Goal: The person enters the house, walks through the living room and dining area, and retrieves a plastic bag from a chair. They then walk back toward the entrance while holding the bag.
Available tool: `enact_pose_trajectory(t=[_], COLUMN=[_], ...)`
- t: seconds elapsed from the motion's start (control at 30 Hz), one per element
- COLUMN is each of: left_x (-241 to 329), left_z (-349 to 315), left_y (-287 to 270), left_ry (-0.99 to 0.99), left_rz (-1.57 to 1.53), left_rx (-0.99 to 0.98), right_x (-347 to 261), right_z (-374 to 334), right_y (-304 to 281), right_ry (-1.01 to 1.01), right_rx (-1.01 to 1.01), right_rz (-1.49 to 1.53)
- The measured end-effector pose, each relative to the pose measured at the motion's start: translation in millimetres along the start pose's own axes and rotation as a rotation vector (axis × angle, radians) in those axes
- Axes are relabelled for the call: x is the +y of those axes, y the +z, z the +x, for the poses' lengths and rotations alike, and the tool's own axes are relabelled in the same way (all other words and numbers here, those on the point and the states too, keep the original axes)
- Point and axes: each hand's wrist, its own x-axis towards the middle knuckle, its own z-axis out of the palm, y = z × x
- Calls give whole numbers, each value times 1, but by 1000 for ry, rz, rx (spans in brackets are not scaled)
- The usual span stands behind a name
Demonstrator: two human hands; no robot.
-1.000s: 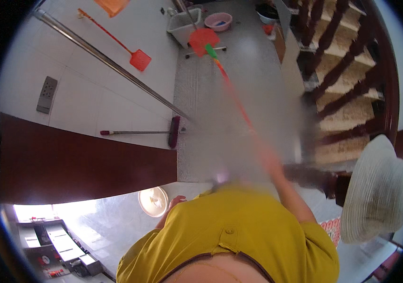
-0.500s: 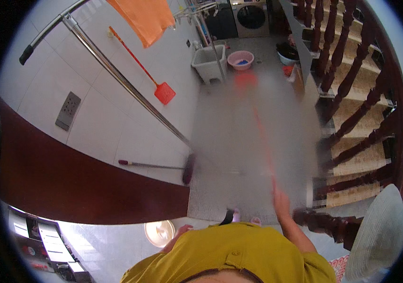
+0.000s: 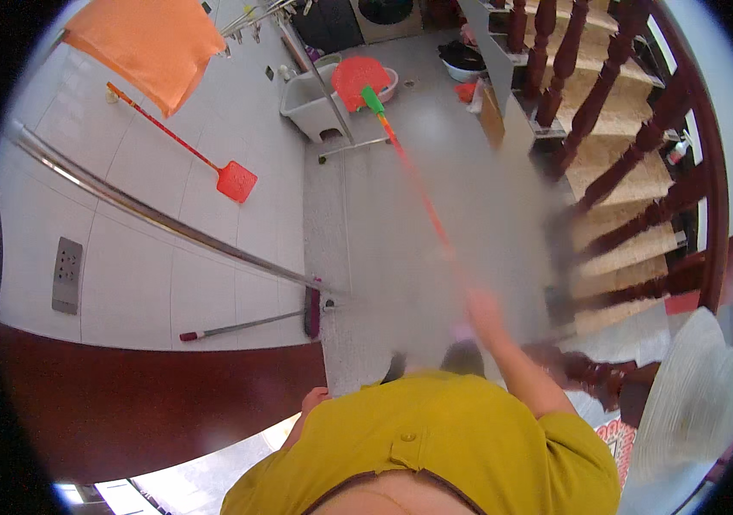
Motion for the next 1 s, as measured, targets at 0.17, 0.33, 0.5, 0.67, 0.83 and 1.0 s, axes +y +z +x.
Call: enact_pose_trajectory(t=[0.17,0.33,0.5,0.67,0.83,1.0], left_x=[78,155,158,133,86,21], left_z=[20,5,-31,-116,-192,-273], left_y=[11,41,77,96,163,251], left_ry=[-14,-128,-159,-550,-809,-843], left_rz=[32,-137,-260,-312,-398,-556], left_rx=[46,-51,25,99,171,331], right_x=[8,31,109,96,66,2], right_z=[64,131,159,165,151,51], right_y=[-17,-35,-81,-130,-87,38], right_ry=[73,-5,170,-92,-282,-442], right_rx=[-51,-167,-375,-1002,-1442,-1725], right_rz=[96,-20,-495,-1115,-1150,-999])
